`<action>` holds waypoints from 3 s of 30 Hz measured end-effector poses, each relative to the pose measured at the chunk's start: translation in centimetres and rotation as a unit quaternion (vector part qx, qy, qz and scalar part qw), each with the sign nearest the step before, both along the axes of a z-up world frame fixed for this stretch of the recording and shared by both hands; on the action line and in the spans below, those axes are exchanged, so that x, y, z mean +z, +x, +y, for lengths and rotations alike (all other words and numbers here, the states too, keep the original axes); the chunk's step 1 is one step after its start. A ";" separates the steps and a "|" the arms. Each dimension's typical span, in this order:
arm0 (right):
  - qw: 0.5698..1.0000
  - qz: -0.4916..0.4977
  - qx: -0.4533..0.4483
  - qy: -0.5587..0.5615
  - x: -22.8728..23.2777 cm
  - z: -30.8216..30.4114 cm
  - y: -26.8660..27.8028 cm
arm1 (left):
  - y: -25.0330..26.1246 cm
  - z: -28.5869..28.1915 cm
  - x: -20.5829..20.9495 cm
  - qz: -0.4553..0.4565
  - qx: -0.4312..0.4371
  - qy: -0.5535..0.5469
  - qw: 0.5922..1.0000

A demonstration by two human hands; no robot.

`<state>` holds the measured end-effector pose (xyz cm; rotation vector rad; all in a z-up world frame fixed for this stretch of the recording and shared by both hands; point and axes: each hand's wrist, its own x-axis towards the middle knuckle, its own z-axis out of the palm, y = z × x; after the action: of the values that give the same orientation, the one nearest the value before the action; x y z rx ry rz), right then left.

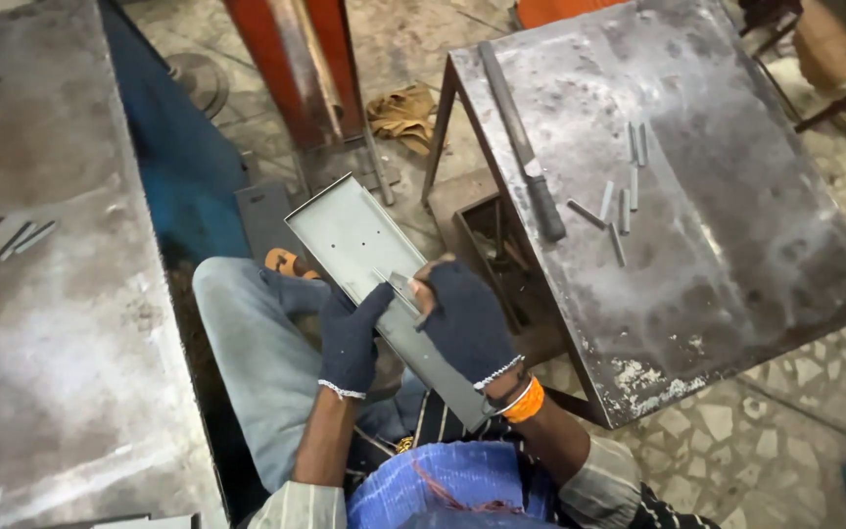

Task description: The person sits at a workbench holding a painted metal box panel, grinding its edges against a bench grinder with sparks flying, and files the edges with a hand file. They pick up small metal strips from the table and set the panel down on the bench.

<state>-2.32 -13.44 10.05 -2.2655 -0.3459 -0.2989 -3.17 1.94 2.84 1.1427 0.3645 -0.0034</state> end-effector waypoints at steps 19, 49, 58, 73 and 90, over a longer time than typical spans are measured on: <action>0.994 -0.082 -0.040 -0.061 1.7 1.2 0.4 | -1.9 2.4 0.2 0.005 0.039 -0.005 0.999; 0.986 -0.091 0.038 -0.136 7.0 3.7 9.1 | 7.2 5.5 10.3 -0.102 0.023 -0.009 0.994; 0.987 -0.074 0.056 -0.131 7.2 4.0 10.7 | 8.5 5.8 10.4 -0.083 0.025 -0.034 0.996; 0.989 -0.057 0.060 -0.124 7.8 4.4 10.0 | 8.2 6.1 10.9 -0.068 0.019 -0.026 0.997; 0.987 -0.037 0.104 -0.113 8.5 3.8 11.7 | 15.0 9.2 12.7 -0.129 0.003 0.086 0.988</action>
<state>9.35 -9.64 18.51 -2.4177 -0.6798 -0.2453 11.80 11.18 15.51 1.2953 0.1390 0.1836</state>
